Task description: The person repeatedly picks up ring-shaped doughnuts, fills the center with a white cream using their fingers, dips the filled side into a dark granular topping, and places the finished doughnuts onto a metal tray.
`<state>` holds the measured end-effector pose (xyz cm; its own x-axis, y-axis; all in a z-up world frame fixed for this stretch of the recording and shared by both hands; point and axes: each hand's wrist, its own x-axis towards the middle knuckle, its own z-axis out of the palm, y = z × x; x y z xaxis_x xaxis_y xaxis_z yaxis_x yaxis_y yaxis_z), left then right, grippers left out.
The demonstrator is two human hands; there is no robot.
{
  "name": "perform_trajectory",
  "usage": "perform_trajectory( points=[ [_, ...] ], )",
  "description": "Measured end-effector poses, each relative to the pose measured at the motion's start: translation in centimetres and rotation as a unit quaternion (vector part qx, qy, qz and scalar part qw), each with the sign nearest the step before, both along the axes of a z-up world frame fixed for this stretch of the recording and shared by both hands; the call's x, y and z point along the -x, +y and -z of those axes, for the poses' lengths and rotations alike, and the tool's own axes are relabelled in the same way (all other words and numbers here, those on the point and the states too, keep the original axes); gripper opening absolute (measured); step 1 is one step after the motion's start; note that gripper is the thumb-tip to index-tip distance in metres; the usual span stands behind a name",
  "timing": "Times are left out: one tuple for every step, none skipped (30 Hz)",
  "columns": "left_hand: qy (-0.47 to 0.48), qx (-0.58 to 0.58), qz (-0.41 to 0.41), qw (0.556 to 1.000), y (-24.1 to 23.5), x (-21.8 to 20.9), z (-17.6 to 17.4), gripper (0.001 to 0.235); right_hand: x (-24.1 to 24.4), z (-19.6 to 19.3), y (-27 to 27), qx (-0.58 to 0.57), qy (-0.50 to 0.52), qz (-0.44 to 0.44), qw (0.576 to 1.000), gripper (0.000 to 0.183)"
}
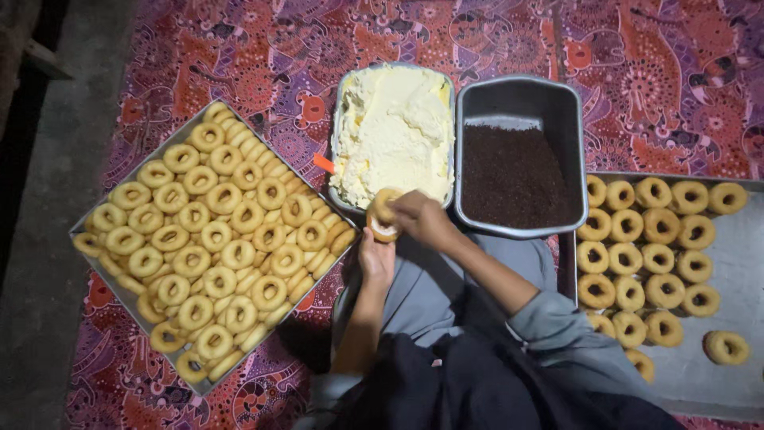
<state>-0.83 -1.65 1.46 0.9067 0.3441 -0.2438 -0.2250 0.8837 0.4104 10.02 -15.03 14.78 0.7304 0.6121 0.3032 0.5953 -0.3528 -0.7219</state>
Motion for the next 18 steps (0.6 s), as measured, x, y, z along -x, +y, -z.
perform_trajectory(
  points=[
    [0.000, -0.015, 0.000, 1.000, -0.1, 0.4, -0.1, 0.065, 1.4, 0.0, -0.4, -0.016, -0.002, -0.051, 0.999, 0.029],
    [-0.004, -0.031, 0.000, 1.000, 0.0, 0.4, -0.2, 0.065, 2.2, -0.2, -0.6, -0.033, -0.008, -0.102, 0.994, 0.029],
    [-0.009, -0.047, 0.000, 0.999, 0.0, 0.3, -0.5, 0.064, 2.7, -0.7, -0.8, -0.022, -0.014, -0.068, 0.997, 0.029],
    [-0.016, -0.061, 0.000, 0.998, -0.2, 0.3, -0.8, 0.063, 2.9, -1.3, -1.2, -0.010, -0.020, -0.034, 0.999, 0.029],
    [-0.022, -0.076, 0.000, 0.997, -0.5, 0.5, -1.1, 0.062, 2.9, -1.9, -1.4, 0.002, -0.026, 0.000, 1.000, 0.029],
    [-0.030, -0.091, 0.002, 0.995, -0.8, 0.3, -1.5, 0.061, 2.8, -2.5, -1.6, -0.021, -0.027, -0.010, 0.999, 0.030],
    [-0.026, -0.106, -0.005, 0.994, -1.5, -0.1, -1.8, 0.059, 2.6, -3.0, -1.8, -0.044, -0.028, -0.019, 0.998, 0.031],
    [-0.018, -0.122, -0.011, 0.992, -2.4, -0.1, -1.9, 0.057, 2.7, -3.2, -1.9, -0.067, -0.027, -0.028, 0.997, 0.033],
    [-0.010, -0.137, -0.017, 0.990, -3.2, -0.1, -2.1, 0.055, 2.9, -3.2, -2.1, -0.054, -0.024, 0.034, 0.998, 0.031],
    [-0.019, -0.133, -0.010, 0.991, -3.8, -0.2, -2.3, 0.056, 2.8, -3.1, -2.3, -0.042, -0.024, 0.099, 0.994, 0.030],
    [-0.027, -0.129, -0.004, 0.991, -4.5, -0.3, -2.5, 0.056, 2.8, -2.8, -2.6, -0.029, -0.023, 0.164, 0.986, 0.029],
    [-0.037, -0.124, 0.004, 0.992, -5.0, -0.7, -2.7, 0.056, 2.7, -2.4, -3.1, -0.038, -0.029, 0.162, 0.986, 0.029],
    [-0.037, -0.120, 0.016, 0.992, -5.4, -1.2, -2.9, 0.056, 2.5, -1.9, -3.8, -0.048, -0.035, 0.161, 0.985, 0.029],
    [-0.036, -0.115, 0.027, 0.992, -5.8, -1.7, -3.0, 0.056, 2.4, -1.3, -4.8, -0.057, -0.042, 0.160, 0.985, 0.028],
    [-0.035, -0.111, 0.039, 0.992, -6.2, -2.3, -3.0, 0.056, 2.0, -0.6, -6.1, -0.065, -0.051, 0.122, 0.989, 0.028],
    [-0.026, -0.104, 0.054, 0.993, -6.7, -2.7, -3.1, 0.056, 1.9, 0.2, -7.7, -0.073, -0.057, 0.086, 0.992, 0.027],
    [-0.017, -0.097, 0.070, 0.993, -7.2, -3.3, -3.1, 0.056, 1.7, 1.0, -9.4, -0.081, -0.063, 0.049, 0.994, 0.026],
    [-0.010, -0.090, 0.084, 0.992, -7.6, -4.4, -3.2, 0.055, 0.6, 1.6, -11.0, -0.042, -0.077, 0.150, 0.985, 0.023]
  ],
)
